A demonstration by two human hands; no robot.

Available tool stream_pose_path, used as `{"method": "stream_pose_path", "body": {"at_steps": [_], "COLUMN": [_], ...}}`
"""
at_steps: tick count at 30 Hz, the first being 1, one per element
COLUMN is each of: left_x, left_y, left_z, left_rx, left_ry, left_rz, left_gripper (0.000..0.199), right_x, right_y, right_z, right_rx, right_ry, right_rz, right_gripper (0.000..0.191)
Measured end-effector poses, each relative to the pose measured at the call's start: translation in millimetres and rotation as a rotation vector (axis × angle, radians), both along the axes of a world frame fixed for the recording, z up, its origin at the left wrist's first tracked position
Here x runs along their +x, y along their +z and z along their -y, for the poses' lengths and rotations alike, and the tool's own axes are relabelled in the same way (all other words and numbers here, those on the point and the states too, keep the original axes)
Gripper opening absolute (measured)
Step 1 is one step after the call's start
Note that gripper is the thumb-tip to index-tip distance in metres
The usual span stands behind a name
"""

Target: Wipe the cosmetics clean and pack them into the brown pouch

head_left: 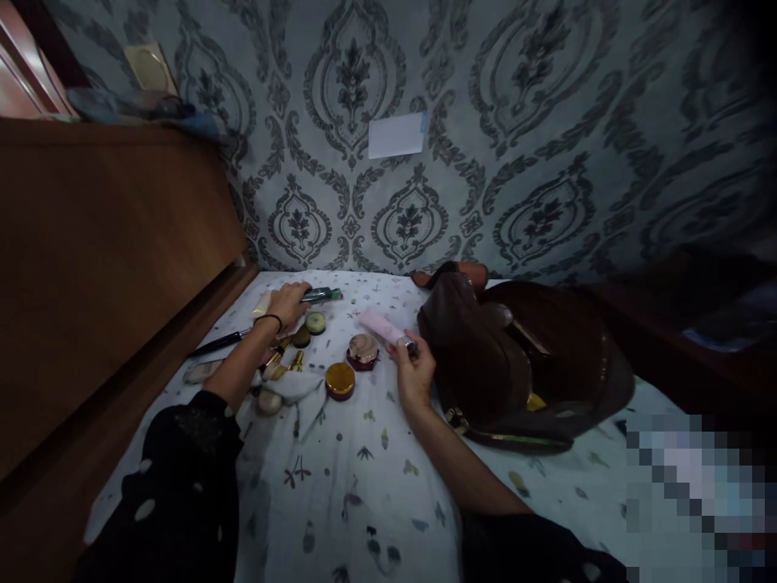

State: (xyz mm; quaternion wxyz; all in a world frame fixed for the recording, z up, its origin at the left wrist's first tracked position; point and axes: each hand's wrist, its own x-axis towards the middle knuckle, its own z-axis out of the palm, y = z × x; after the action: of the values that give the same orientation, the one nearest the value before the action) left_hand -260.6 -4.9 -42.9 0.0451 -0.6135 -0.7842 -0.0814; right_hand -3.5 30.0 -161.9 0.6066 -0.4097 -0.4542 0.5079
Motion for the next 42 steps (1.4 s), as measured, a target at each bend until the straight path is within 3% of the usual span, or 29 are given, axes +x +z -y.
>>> {"method": "stream_pose_path", "body": {"at_steps": [4, 7, 10, 13, 16, 19, 22, 26, 30, 34, 36, 39, 42], "left_x": [-15.0, -6.8, 20.3, 61.8, 102.3, 126.8, 133.3, 121.3, 79.7, 19.9, -2.5, -17.7, -17.7], "left_y": [-8.7, -7.7, -4.9, -8.2, -15.2, -19.2, -20.5, -22.5, -12.3, 8.3, 11.2, -0.3, -19.1], "left_z": [5.3, 14.9, 27.7, 39.5, 43.4, 38.9, 35.1, 36.3, 16.8, -40.7, -75.4, -120.9, -149.4], "left_rx": [-0.010, 0.056, 0.114, 0.125, 0.002, -0.139, -0.180, -0.128, -0.171, -0.137, -0.135, -0.212, -0.296], "left_ry": [0.015, 0.012, -0.055, -0.212, -0.375, -0.318, -0.258, -0.181, -0.189, -0.061, 0.010, 0.018, -0.023], "left_rz": [0.029, 0.030, 0.026, 0.064, 0.189, 0.192, 0.154, 0.106, 0.142, 0.078, 0.022, -0.030, -0.061], "left_gripper": [0.032, 0.031, 0.029, 0.029, 0.040, 0.040, 0.038, 0.039, 0.039, 0.039, 0.045, 0.066, 0.065], "right_x": [-1.7, -1.5, -1.1, -1.6, -2.2, -1.4, -0.4, -0.5, 0.6, 2.9, 3.0, 2.5, 2.8], "right_y": [-1.0, -0.2, 1.0, 1.9, 2.4, 2.7, 2.9, 3.6, 5.4, 6.0, 5.3, 4.7, 6.4], "right_z": [0.7, 1.6, 2.1, 2.0, 1.8, 1.5, 0.8, 0.6, 3.4, 4.5, 3.4, 1.7, 1.5], "right_rx": [0.005, -0.002, -0.026, -0.042, -0.029, -0.027, -0.034, -0.052, -0.053, -0.056, -0.064, -0.077, -0.090], "right_ry": [0.051, 0.083, 0.092, 0.078, 0.075, 0.086, 0.084, 0.064, 0.056, 0.060, 0.065, 0.062, 0.060], "right_rz": [0.001, 0.017, 0.019, 0.022, 0.009, 0.015, 0.056, 0.048, 0.054, 0.081, 0.075, 0.068, 0.060], "right_gripper": [0.058, 0.056, 0.053, 0.051, 0.051, 0.053, 0.054, 0.057, 0.055, 0.055, 0.055, 0.054, 0.053]}}
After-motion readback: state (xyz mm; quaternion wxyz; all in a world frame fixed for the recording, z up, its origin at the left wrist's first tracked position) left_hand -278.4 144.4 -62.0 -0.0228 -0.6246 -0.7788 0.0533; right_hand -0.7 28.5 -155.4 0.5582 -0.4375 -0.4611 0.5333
